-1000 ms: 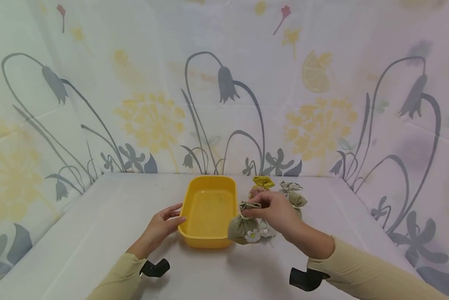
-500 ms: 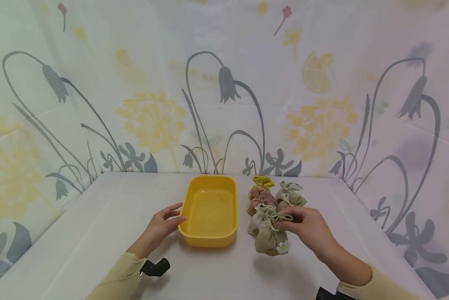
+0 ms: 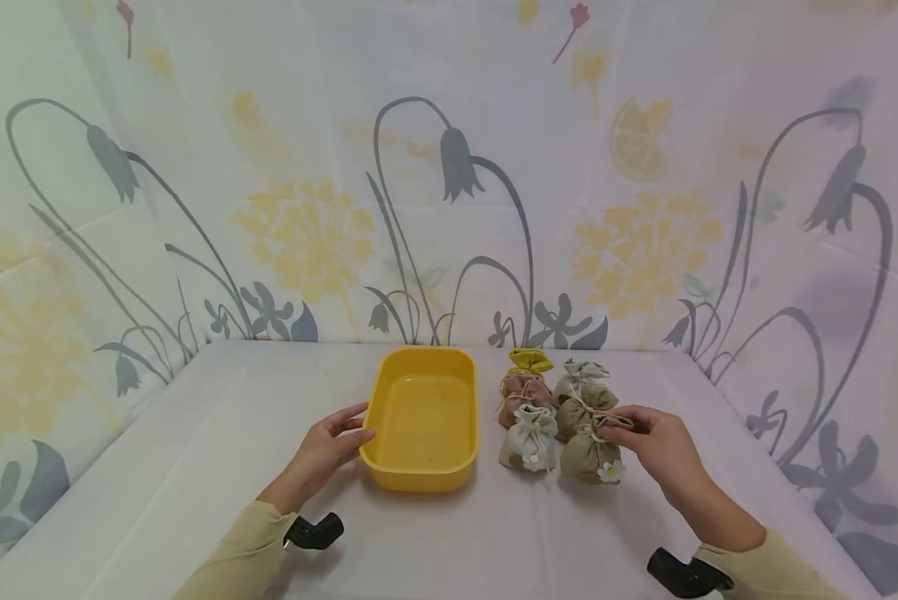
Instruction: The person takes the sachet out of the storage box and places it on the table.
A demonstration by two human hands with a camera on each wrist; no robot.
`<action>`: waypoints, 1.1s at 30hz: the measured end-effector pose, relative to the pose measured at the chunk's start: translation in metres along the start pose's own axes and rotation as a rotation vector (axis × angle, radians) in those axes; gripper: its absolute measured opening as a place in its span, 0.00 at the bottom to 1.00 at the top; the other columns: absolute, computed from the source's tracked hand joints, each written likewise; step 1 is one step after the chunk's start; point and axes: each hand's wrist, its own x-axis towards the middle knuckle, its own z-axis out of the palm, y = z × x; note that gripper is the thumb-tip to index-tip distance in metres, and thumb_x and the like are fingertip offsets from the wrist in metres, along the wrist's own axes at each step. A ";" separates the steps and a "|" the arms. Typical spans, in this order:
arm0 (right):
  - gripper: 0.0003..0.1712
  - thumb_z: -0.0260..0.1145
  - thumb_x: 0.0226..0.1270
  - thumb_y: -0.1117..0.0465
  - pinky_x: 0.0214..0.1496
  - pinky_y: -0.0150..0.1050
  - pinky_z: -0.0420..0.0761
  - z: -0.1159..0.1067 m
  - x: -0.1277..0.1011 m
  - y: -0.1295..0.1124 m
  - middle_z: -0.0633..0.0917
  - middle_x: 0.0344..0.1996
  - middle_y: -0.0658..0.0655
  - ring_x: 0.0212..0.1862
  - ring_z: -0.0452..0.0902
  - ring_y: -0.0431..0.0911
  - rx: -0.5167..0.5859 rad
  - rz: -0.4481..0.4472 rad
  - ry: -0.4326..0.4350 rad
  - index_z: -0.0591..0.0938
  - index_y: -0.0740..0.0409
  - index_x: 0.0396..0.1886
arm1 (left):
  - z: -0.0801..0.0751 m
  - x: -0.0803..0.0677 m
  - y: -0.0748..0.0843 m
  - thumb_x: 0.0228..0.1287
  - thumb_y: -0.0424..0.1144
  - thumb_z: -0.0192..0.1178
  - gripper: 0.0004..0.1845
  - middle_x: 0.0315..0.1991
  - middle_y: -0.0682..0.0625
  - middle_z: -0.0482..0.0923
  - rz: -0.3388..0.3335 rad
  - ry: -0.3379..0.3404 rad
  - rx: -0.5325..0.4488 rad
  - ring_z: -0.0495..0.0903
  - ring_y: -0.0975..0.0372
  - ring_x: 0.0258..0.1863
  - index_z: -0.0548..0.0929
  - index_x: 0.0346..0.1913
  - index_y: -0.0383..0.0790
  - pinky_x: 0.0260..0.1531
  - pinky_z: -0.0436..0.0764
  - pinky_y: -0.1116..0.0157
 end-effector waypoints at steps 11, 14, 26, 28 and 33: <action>0.25 0.63 0.65 0.58 0.42 0.29 0.77 0.018 0.017 0.024 0.77 0.41 0.48 0.39 0.73 0.29 0.188 -0.005 0.012 0.73 0.75 0.53 | 0.002 -0.003 0.001 0.58 0.34 0.64 0.28 0.51 0.40 0.71 -0.009 -0.007 0.012 0.78 0.58 0.38 0.72 0.62 0.38 0.44 0.80 0.62; 0.30 0.63 0.65 0.55 0.44 0.30 0.76 0.022 0.018 0.026 0.74 0.51 0.61 0.39 0.70 0.26 0.162 0.025 -0.002 0.70 0.75 0.57 | 0.001 -0.003 0.001 0.59 0.35 0.64 0.27 0.51 0.39 0.71 -0.006 -0.004 0.017 0.79 0.57 0.39 0.72 0.62 0.39 0.44 0.80 0.62; 0.33 0.62 0.66 0.56 0.48 0.37 0.78 -0.003 0.015 0.032 0.77 0.42 0.46 0.41 0.76 0.33 0.188 -0.006 -0.075 0.64 0.73 0.62 | -0.014 -0.016 0.012 0.66 0.44 0.56 0.22 0.44 0.45 0.76 0.101 0.018 0.265 0.80 0.58 0.35 0.75 0.59 0.36 0.35 0.83 0.63; 0.32 0.61 0.67 0.56 0.47 0.38 0.79 -0.005 0.014 0.030 0.77 0.42 0.47 0.41 0.76 0.34 0.183 -0.021 -0.065 0.64 0.73 0.62 | -0.022 -0.020 0.017 0.66 0.45 0.56 0.22 0.42 0.45 0.77 0.153 0.049 0.368 0.80 0.57 0.36 0.76 0.57 0.35 0.35 0.82 0.63; 0.36 0.59 0.67 0.48 0.51 0.51 0.75 -0.012 0.010 0.030 0.73 0.53 0.63 0.53 0.73 0.52 -0.029 -0.006 -0.048 0.63 0.69 0.65 | -0.041 -0.033 0.022 0.67 0.51 0.53 0.26 0.46 0.44 0.77 0.226 0.095 0.733 0.77 0.53 0.44 0.74 0.59 0.36 0.42 0.79 0.56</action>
